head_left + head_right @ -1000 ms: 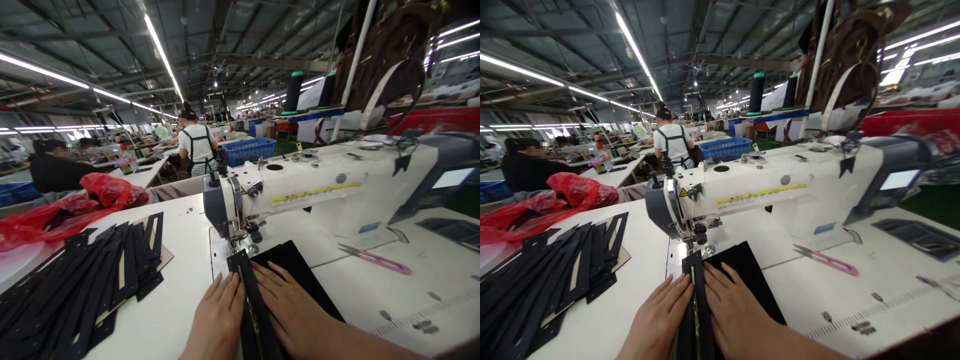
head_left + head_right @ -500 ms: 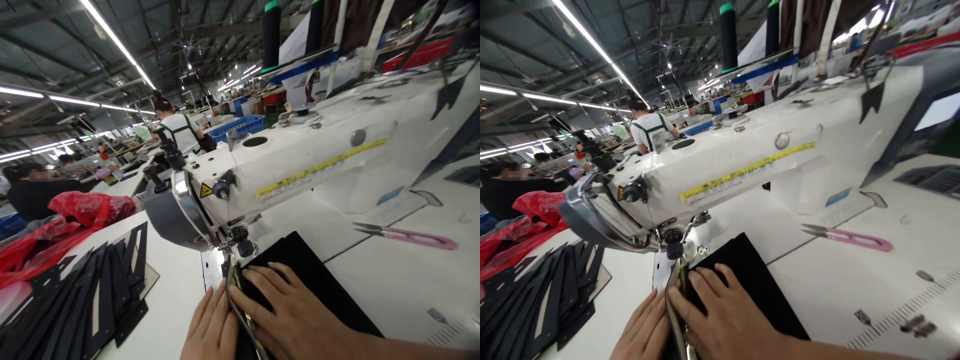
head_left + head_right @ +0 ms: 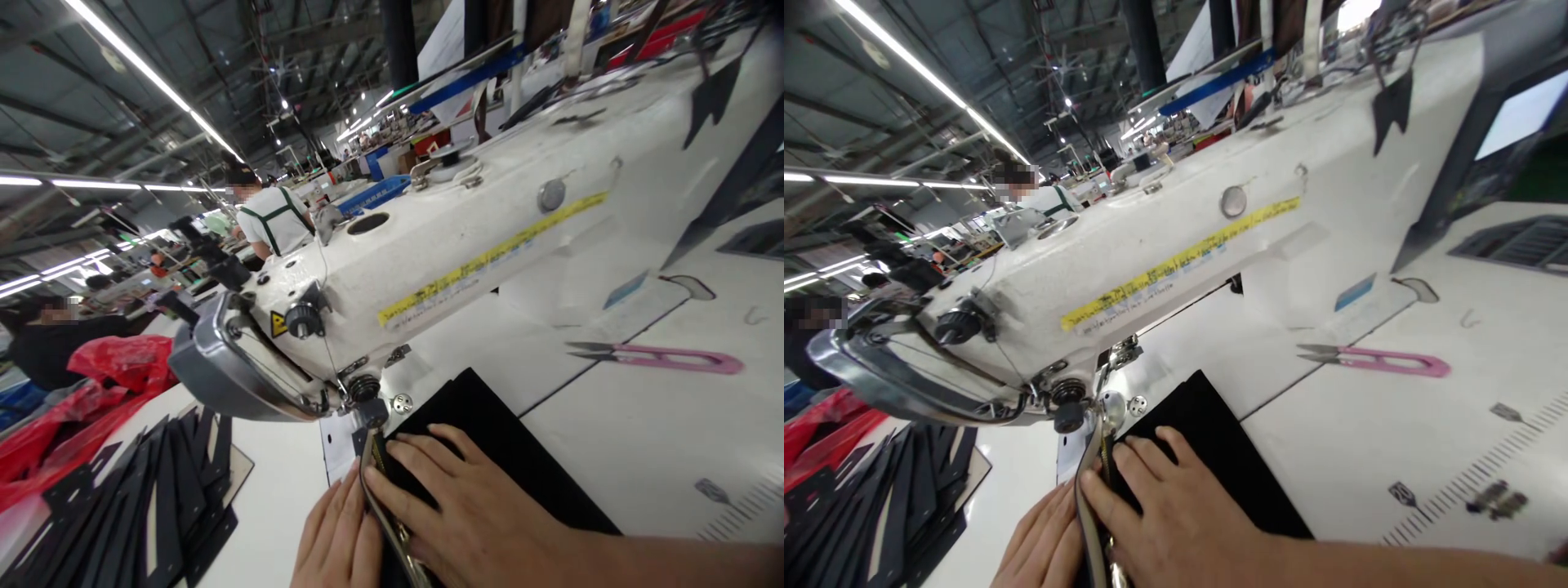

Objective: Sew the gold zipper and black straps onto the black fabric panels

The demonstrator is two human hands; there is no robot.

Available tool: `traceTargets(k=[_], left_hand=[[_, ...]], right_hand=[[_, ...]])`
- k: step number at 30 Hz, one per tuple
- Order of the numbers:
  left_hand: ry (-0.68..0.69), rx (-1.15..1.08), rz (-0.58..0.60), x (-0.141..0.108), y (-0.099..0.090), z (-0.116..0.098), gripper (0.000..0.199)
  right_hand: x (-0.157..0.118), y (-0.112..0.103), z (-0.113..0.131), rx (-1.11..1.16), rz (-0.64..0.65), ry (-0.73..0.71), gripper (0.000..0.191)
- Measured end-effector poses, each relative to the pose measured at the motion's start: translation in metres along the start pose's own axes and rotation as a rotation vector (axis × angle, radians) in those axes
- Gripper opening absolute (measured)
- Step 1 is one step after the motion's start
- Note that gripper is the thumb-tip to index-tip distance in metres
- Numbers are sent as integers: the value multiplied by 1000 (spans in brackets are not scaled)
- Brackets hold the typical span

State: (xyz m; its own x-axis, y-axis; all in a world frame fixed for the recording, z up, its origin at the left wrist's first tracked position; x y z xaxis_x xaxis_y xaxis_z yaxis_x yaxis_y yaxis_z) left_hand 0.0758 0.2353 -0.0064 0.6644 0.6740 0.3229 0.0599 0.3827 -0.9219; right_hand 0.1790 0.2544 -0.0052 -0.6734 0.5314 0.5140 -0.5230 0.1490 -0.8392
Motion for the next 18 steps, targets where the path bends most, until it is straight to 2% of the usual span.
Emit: traceTargets(k=[4, 9, 13, 18], left_hand=[[25, 78, 20, 4, -2, -8, 32], [-91, 3, 15, 9, -10, -13, 37], [-163, -92, -32, 8, -17, -13, 34], [-228, -76, -97, 5, -18, -12, 33]], right_hand=[[-2, -4, 3, 58, 88, -7, 40], [-6, -2, 14, 15, 209, -100, 53], [-7, -2, 19, -33, 204, -136, 57], [-2, -5, 23, -27, 235, -168, 59]])
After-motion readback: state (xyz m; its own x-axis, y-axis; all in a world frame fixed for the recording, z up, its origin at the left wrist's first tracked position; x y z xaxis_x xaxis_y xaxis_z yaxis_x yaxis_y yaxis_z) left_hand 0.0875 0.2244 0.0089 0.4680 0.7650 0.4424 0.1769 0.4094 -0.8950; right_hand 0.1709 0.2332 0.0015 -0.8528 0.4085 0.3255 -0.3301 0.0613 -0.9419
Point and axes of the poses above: each hand's wrist, its own x-axis towards the middle knuckle, its own y-axis out of the palm, z = x × y, the point moved 8 cm from there along x, towards the middle knuckle, and after that the axes turned 11 degrees about -y, right-handed, at the moved point
